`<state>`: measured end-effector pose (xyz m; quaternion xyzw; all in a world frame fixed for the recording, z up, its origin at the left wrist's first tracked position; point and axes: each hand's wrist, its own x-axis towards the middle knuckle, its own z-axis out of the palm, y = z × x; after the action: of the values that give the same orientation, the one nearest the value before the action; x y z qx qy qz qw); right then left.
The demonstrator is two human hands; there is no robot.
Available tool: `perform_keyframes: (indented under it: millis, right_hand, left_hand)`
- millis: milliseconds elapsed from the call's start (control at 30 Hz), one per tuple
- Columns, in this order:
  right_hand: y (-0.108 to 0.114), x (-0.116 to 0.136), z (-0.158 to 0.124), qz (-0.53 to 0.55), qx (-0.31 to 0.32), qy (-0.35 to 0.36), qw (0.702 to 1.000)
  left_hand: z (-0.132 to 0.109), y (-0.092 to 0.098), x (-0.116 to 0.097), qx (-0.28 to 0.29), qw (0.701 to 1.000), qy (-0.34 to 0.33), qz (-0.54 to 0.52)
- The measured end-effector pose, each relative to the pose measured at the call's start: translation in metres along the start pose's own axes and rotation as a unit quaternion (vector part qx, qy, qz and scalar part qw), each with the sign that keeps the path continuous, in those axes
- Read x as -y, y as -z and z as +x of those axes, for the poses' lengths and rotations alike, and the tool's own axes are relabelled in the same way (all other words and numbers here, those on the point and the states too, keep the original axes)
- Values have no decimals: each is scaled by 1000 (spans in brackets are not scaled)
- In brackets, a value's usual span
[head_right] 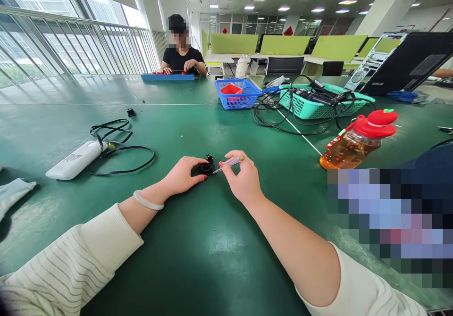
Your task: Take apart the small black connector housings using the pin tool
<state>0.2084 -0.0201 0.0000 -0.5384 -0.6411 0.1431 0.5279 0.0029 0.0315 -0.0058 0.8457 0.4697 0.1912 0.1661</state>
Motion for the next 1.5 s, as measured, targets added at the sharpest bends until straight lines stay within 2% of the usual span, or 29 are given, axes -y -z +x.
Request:
perform_keyframes:
  millis: [233, 433, 567, 667, 933, 1133, 1300, 1400, 1500]
  right_hand:
    - [-2, -1, -2, -22, 45, 38, 998]
    - [1, 6, -7, 0, 53, 125, 991]
    - [2, 9, -7, -11, 118, 191, 975]
    - [1, 7, -6, -14, 152, 209, 966]
    - [1, 11, -5, -20, 146, 210, 967]
    - [1, 13, -7, -37, 107, 160, 981]
    - [-1, 16, -9, -10, 106, 143, 984]
    - [9, 25, -5, 3, 86, 160, 983]
    - [39, 42, 4, -9, 6, 213, 977]
  left_hand:
    - [1, 0, 2, 0, 1000, -7, -5]
    - [1, -2, 4, -1, 1000, -23, -3]
    - [0, -1, 5, -6, 999, -44, 27]
    - [-1, 0, 4, -6, 998, -48, 41]
    - [-1, 0, 4, -8, 998, -47, 38]
    - [-2, 0, 4, -8, 998, -49, 30]
    - [-2, 1, 1, -11, 999, -45, 27]
    - [-2, 2, 0, -9, 999, -37, 24]
    - [-2, 2, 0, -5, 999, -34, 24]
